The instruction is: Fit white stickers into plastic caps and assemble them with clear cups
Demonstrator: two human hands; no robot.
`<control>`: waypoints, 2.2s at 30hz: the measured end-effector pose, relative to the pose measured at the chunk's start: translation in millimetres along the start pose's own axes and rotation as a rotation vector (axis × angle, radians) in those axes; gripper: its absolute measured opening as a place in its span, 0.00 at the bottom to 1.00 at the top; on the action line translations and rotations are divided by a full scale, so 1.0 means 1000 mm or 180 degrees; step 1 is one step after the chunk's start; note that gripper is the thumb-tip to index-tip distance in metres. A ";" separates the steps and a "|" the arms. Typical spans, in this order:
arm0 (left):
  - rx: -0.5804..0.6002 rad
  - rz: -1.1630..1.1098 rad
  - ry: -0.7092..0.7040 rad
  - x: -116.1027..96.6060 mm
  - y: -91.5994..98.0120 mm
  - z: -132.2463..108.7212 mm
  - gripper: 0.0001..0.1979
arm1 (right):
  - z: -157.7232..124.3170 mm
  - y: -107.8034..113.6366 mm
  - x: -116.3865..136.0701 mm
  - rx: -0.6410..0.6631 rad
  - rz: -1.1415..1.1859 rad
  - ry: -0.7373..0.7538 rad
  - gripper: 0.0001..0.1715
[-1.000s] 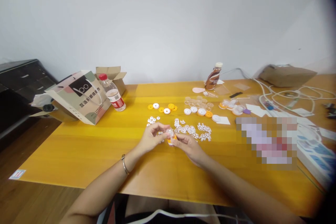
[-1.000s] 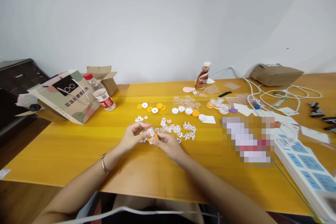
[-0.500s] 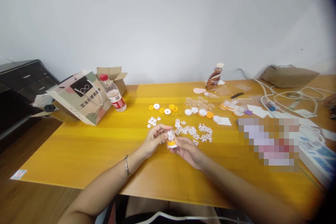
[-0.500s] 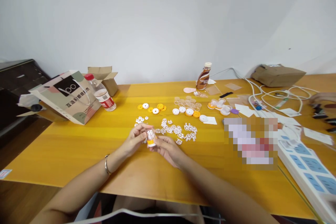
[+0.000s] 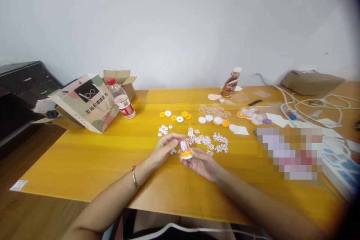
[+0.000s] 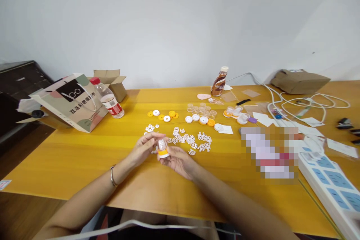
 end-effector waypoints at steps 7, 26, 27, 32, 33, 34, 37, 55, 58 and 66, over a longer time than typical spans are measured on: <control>-0.0390 0.0796 -0.0466 -0.003 -0.003 0.000 0.12 | 0.001 -0.001 0.002 -0.0064 -0.1369 0.0799 0.14; -0.0123 0.1972 -0.0578 -0.017 0.010 -0.002 0.21 | 0.001 0.002 0.011 -0.0367 -0.2615 0.1240 0.14; -0.0240 0.2257 -0.0566 -0.019 0.011 -0.002 0.20 | 0.001 0.002 0.011 -0.0426 -0.2747 0.1298 0.14; 0.0579 0.2674 -0.0920 -0.031 0.011 -0.006 0.13 | 0.001 0.004 0.012 -0.0287 -0.3000 0.1229 0.15; 0.0403 0.2713 -0.0940 -0.033 0.013 -0.006 0.16 | 0.001 0.005 0.012 -0.0319 -0.3029 0.1267 0.15; 0.0178 0.2775 -0.0892 -0.034 0.015 -0.005 0.17 | 0.001 0.006 0.013 -0.0374 -0.3069 0.1324 0.16; -0.0038 0.2919 -0.0755 -0.031 0.019 -0.003 0.13 | 0.001 0.007 0.011 -0.0405 -0.3226 0.1433 0.18; 0.0300 0.3353 -0.0629 -0.025 0.005 -0.013 0.14 | -0.005 0.004 0.014 -0.0484 -0.4079 0.1933 0.15; 0.0016 0.3409 -0.0837 -0.024 0.005 -0.013 0.16 | -0.007 0.004 0.014 -0.0504 -0.4134 0.2014 0.16; 0.0440 0.3527 -0.1113 -0.023 -0.001 -0.015 0.11 | -0.010 -0.001 0.015 -0.0144 -0.3914 0.1711 0.14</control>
Point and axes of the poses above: each hand's wrist, its own z-axis towards the middle knuckle, its own y-axis out of the back of the hand, x = y × z, the point moved 2 cm from there along z, towards the middle knuckle, and after that the axes turned 11 degrees about z, right-handed, at the moved point
